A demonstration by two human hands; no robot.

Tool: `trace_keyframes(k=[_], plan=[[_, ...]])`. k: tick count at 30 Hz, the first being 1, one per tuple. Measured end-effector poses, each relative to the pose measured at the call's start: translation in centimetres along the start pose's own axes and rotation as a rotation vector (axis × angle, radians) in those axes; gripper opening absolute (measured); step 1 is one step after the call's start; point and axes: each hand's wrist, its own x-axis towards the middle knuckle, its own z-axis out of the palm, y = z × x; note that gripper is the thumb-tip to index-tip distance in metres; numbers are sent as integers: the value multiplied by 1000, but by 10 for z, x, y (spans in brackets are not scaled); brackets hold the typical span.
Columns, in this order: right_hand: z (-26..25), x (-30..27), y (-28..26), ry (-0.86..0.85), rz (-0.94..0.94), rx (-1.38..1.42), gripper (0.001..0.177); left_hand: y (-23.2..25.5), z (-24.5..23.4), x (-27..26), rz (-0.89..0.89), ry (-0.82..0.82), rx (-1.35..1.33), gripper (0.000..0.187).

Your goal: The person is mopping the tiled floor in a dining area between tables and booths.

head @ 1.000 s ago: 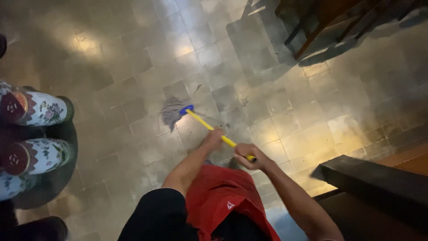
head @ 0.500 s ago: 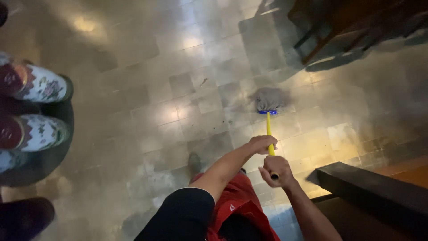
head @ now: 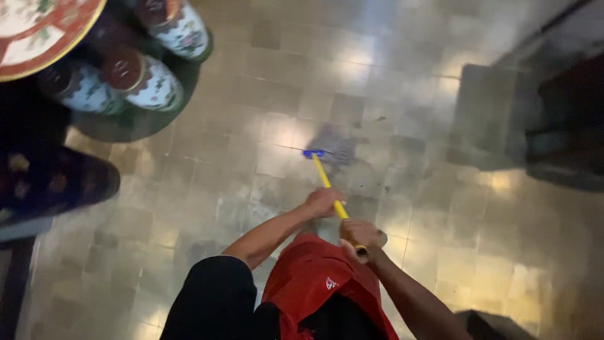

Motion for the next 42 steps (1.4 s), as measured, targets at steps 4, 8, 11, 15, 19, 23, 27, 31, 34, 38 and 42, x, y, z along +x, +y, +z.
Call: trace_keyframes(k=[4,8,11,15,19,23,27,31,34,38,42], plan=[[41,28,36,-290,57,67,18,-131,54,-33,-99,329,-48,18],[61,26,80,-423,199,205,19,-179,61,-38,-543,224,113,27],[50,20,77,-469,161,220,21,-163,70,-30,-665,250,124,31],[-12,-29,66,-541,235,95,31,-121,106,6,-552,200,146,33],[-107,-73,-10,-453,350,31,29,-1,144,54,-397,25,28,26],[-169,-91,-111,-331,328,-87,36,109,198,91,-185,-4,12,22],[-200,-97,-181,-301,344,-251,33,194,242,126,214,58,-108,24],[-209,-138,-178,-238,383,-291,33,235,264,143,361,12,-199,30],[-195,-158,-153,-171,364,-358,38,240,264,152,474,-85,-343,32],[-158,-138,-127,-33,271,-456,35,205,246,150,481,-273,-252,27],[-99,-125,-101,36,227,-482,32,138,218,119,519,-200,-190,35]])
